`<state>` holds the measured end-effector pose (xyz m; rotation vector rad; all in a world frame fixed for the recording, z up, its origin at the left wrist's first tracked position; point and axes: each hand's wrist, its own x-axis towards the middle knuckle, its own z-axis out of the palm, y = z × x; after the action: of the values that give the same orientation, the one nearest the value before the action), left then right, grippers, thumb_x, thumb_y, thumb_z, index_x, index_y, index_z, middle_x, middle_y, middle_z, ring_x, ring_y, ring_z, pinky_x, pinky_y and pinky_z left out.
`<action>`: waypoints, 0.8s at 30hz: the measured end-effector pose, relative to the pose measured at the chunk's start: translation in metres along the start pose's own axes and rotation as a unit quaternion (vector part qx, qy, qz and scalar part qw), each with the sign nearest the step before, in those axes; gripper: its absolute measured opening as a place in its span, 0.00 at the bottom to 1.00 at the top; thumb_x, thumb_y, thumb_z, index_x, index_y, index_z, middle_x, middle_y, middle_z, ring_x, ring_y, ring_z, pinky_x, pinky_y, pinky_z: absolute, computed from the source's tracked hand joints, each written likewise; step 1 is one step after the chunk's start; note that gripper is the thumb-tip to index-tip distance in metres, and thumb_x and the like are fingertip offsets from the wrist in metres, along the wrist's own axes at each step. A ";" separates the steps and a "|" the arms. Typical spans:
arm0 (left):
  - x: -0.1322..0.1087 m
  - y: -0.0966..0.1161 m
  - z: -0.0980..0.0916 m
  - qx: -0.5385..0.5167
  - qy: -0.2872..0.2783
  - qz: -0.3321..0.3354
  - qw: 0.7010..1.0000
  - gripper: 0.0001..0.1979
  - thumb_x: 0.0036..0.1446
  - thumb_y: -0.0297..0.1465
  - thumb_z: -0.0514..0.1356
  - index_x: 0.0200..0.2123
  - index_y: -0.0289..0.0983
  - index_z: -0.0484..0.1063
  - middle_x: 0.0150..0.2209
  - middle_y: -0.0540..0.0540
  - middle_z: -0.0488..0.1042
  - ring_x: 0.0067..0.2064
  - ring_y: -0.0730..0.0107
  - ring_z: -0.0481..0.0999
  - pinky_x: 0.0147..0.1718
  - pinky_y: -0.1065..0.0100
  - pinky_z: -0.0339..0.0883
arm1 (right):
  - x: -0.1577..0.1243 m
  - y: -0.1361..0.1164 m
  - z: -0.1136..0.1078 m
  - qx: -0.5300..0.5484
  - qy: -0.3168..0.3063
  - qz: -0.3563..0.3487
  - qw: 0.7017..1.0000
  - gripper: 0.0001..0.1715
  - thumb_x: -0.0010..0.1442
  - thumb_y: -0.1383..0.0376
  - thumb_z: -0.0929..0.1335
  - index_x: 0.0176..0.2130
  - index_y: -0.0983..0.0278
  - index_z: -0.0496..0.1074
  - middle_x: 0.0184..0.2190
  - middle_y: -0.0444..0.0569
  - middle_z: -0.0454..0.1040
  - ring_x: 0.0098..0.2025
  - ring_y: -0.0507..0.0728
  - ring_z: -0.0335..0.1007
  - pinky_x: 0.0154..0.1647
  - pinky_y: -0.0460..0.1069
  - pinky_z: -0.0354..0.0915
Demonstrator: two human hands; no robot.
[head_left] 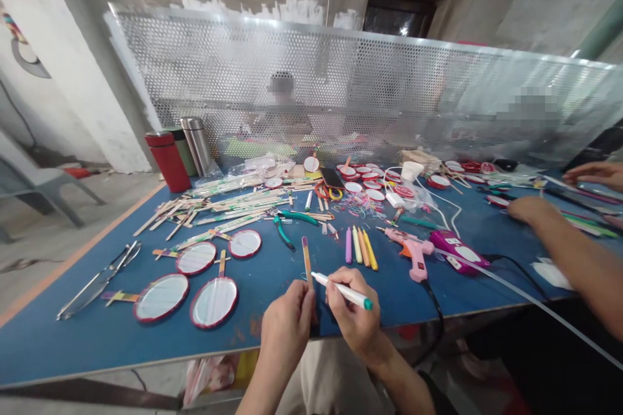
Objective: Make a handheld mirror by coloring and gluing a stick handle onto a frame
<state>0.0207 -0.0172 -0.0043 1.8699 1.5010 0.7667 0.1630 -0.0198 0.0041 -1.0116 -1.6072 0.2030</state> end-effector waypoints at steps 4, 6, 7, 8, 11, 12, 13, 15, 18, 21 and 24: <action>0.000 0.002 -0.001 -0.011 0.002 -0.001 1.000 0.14 0.63 0.37 0.46 0.28 0.42 0.62 0.23 0.52 0.76 0.27 0.69 0.75 0.28 0.72 0.58 | -0.002 0.001 0.001 0.004 0.068 0.019 0.998 0.05 0.61 0.70 0.63 0.33 0.62 0.66 0.24 0.43 0.68 0.25 0.51 0.68 0.26 0.45 0.65; 0.000 0.003 -0.002 -0.016 0.000 -0.001 1.000 0.14 0.64 0.37 0.45 0.27 0.42 0.62 0.23 0.53 0.75 0.27 0.69 0.75 0.28 0.72 0.58 | -0.002 0.001 0.002 0.014 0.075 0.032 0.997 0.06 0.62 0.70 0.63 0.32 0.62 0.65 0.23 0.43 0.68 0.25 0.51 0.68 0.26 0.45 0.65; 0.000 0.004 -0.002 -0.017 0.000 0.000 1.000 0.14 0.64 0.36 0.46 0.27 0.42 0.62 0.23 0.53 0.75 0.26 0.69 0.75 0.28 0.72 0.58 | -0.001 0.001 0.002 0.015 0.069 0.031 0.997 0.06 0.62 0.70 0.63 0.32 0.62 0.66 0.23 0.43 0.68 0.25 0.51 0.67 0.26 0.45 0.65; 0.000 0.004 -0.002 -0.017 0.002 0.002 1.000 0.13 0.63 0.36 0.46 0.27 0.42 0.62 0.23 0.53 0.75 0.26 0.69 0.75 0.28 0.72 0.58 | 0.000 0.000 0.002 0.016 0.055 0.024 0.998 0.05 0.61 0.70 0.63 0.32 0.62 0.66 0.23 0.43 0.68 0.24 0.51 0.67 0.26 0.45 0.65; 0.000 0.004 -0.003 -0.014 0.006 0.009 1.000 0.14 0.63 0.37 0.46 0.27 0.42 0.62 0.23 0.52 0.76 0.27 0.69 0.75 0.28 0.72 0.59 | 0.001 -0.002 0.003 -0.003 0.026 -0.005 1.000 0.04 0.60 0.70 0.64 0.33 0.63 0.67 0.24 0.43 0.69 0.24 0.51 0.68 0.27 0.45 0.65; 0.000 0.004 -0.003 -0.015 0.007 0.010 1.000 0.14 0.64 0.37 0.46 0.27 0.42 0.62 0.23 0.52 0.76 0.27 0.69 0.75 0.29 0.72 0.59 | 0.001 -0.002 0.003 -0.012 0.031 -0.005 0.999 0.04 0.60 0.70 0.64 0.33 0.63 0.67 0.24 0.43 0.70 0.24 0.51 0.68 0.27 0.45 0.65; -0.001 0.003 -0.002 -0.017 0.007 0.009 1.000 0.14 0.64 0.37 0.45 0.27 0.42 0.62 0.23 0.52 0.76 0.27 0.69 0.75 0.29 0.72 0.59 | 0.001 -0.002 0.003 -0.018 0.045 0.005 0.999 0.04 0.60 0.70 0.64 0.32 0.63 0.67 0.24 0.43 0.69 0.24 0.51 0.68 0.26 0.44 0.65; -0.001 0.002 -0.002 -0.021 0.005 0.007 1.000 0.14 0.64 0.37 0.45 0.28 0.42 0.63 0.23 0.52 0.76 0.27 0.69 0.75 0.29 0.72 0.60 | 0.000 -0.002 0.002 -0.023 0.078 0.033 0.996 0.05 0.61 0.69 0.63 0.32 0.62 0.66 0.22 0.42 0.69 0.22 0.50 0.66 0.25 0.44 0.63; 0.000 0.001 -0.001 -0.023 0.009 0.007 1.000 0.13 0.64 0.37 0.45 0.28 0.42 0.63 0.23 0.52 0.76 0.27 0.69 0.76 0.28 0.72 0.59 | 0.005 -0.004 -0.006 -0.046 0.032 0.050 0.997 0.05 0.62 0.67 0.63 0.33 0.62 0.66 0.23 0.42 0.70 0.22 0.49 0.66 0.25 0.43 0.62; 0.001 0.000 -0.001 -0.022 0.010 0.006 1.000 0.13 0.63 0.37 0.46 0.28 0.42 0.63 0.23 0.53 0.76 0.26 0.70 0.76 0.27 0.73 0.59 | 0.020 -0.009 -0.020 -0.110 -0.121 0.065 0.984 0.06 0.61 0.67 0.63 0.32 0.62 0.68 0.25 0.42 0.73 0.25 0.50 0.68 0.28 0.44 0.62; 0.002 0.000 -0.002 -0.019 0.017 0.003 1.000 0.13 0.63 0.37 0.46 0.28 0.42 0.63 0.22 0.54 0.76 0.26 0.70 0.76 0.27 0.73 0.60 | 0.045 -0.011 -0.037 -0.118 -0.284 0.136 0.942 0.06 0.58 0.68 0.64 0.30 0.61 0.69 0.22 0.40 0.72 0.23 0.49 0.68 0.25 0.43 0.60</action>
<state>0.0195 -0.0154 -0.0028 1.8415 1.4926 0.8291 0.1916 -0.0092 0.0547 -1.4533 -2.0370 0.5397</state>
